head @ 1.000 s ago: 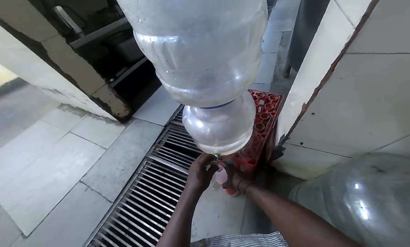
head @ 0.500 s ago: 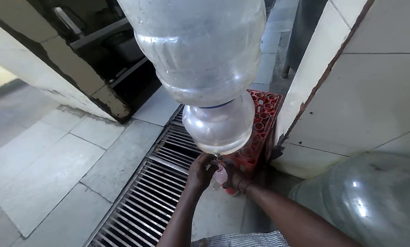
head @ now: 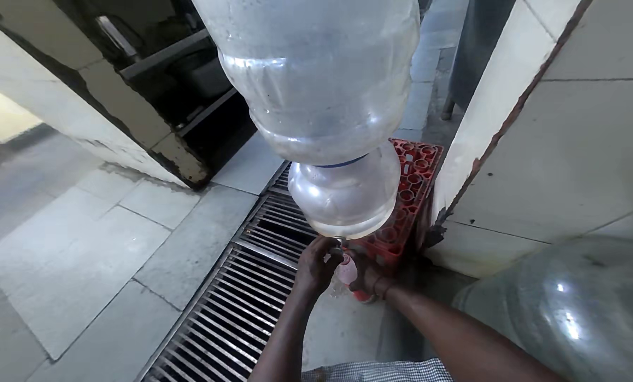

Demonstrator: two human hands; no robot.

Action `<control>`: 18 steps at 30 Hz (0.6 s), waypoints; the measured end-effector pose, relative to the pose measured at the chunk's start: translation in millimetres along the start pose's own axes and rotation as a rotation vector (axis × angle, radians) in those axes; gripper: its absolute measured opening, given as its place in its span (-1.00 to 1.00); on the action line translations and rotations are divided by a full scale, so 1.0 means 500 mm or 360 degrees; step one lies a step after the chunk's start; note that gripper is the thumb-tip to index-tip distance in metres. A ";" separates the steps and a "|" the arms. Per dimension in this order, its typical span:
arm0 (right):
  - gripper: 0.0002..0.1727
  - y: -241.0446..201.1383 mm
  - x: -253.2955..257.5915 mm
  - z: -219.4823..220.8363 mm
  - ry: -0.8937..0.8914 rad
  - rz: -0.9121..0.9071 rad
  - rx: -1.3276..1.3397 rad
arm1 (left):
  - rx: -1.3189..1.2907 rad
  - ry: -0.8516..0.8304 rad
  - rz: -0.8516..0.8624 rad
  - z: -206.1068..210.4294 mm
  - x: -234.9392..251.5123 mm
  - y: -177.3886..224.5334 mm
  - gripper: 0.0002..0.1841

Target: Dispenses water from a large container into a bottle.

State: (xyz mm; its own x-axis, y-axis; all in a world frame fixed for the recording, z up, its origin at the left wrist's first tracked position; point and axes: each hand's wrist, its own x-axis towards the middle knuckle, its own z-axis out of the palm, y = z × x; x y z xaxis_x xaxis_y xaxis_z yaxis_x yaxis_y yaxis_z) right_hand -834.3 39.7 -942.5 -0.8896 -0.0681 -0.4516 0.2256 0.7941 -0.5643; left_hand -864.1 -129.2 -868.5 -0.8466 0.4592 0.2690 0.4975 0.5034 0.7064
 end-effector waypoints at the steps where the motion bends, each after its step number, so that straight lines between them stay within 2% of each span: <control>1: 0.19 -0.001 0.000 0.000 -0.0002 0.0007 -0.0003 | -0.0011 0.0001 0.0009 0.000 0.000 -0.001 -0.78; 18: 0.19 0.001 -0.002 -0.003 0.0002 -0.0036 -0.0008 | -0.0032 -0.0025 -0.0035 -0.003 0.002 0.006 -0.76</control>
State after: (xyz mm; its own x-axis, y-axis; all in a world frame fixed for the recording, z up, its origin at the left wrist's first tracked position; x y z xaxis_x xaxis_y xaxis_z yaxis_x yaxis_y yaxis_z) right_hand -833.7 41.0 -941.5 -0.8950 -0.0850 -0.4380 0.2038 0.7953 -0.5709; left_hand -863.7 -128.3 -865.0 -0.8542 0.4595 0.2432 0.4747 0.4986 0.7253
